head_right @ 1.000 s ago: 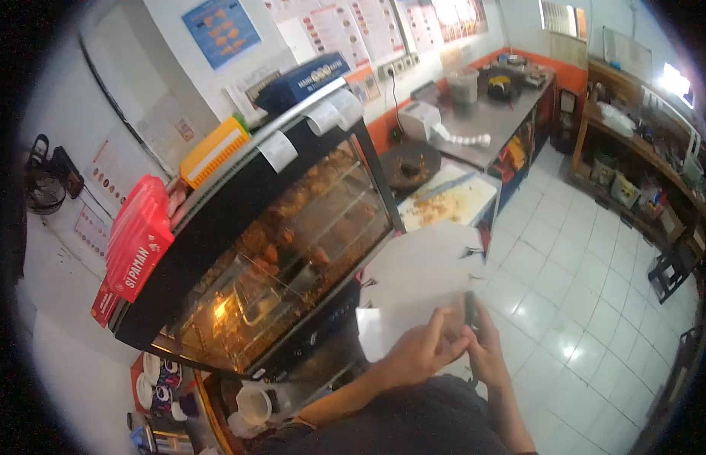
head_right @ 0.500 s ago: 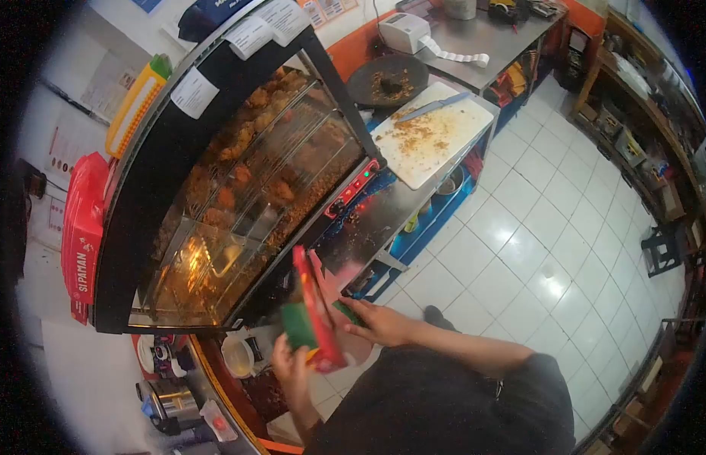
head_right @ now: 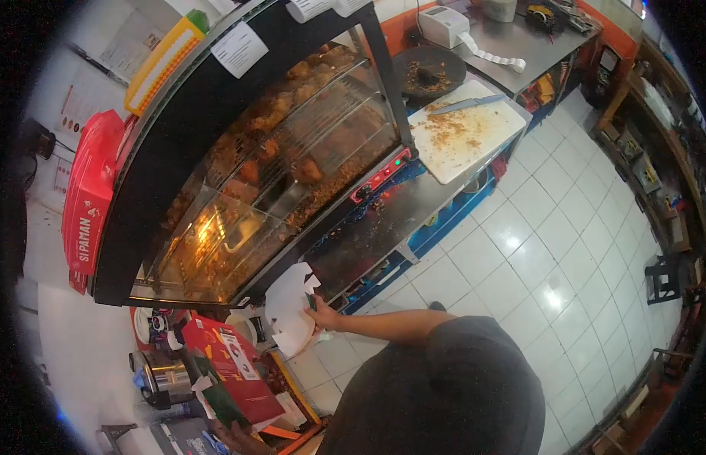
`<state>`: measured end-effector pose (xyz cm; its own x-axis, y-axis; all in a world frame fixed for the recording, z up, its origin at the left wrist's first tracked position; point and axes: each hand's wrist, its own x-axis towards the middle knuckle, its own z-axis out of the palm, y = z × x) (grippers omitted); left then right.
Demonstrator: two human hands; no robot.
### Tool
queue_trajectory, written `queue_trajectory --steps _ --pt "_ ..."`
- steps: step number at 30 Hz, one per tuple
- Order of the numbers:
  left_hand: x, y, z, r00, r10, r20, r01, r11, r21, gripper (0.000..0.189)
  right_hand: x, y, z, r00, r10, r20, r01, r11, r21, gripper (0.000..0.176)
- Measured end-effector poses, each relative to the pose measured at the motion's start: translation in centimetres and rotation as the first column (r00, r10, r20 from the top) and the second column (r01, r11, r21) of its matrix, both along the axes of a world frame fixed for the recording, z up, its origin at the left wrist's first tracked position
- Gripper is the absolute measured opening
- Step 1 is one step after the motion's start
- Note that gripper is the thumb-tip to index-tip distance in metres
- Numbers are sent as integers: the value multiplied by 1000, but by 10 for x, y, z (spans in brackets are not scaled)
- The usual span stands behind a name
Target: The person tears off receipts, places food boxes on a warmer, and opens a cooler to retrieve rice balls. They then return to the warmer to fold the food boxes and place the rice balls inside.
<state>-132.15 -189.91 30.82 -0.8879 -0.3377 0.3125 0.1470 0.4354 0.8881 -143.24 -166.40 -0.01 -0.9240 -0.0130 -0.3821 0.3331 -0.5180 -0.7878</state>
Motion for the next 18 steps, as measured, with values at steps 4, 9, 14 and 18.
queue_trajectory --steps 4,9,14,18 --pt "3 -29 -22 999 46 -26 -53 922 -384 46 -26 -18 -21 993 -114 -38 114 796 594 76" --pt "-4 22 -9 986 -107 128 121 987 -104 37 -13 8 11 997 -68 -31 66 605 794 67" --pt "-7 108 -8 921 -390 -5 389 920 -36 45 63 94 178 897 54 -438 99 943 319 55" --pt "2 200 -17 893 -450 -6 443 883 -156 40 102 150 226 762 106 -639 303 813 497 51"
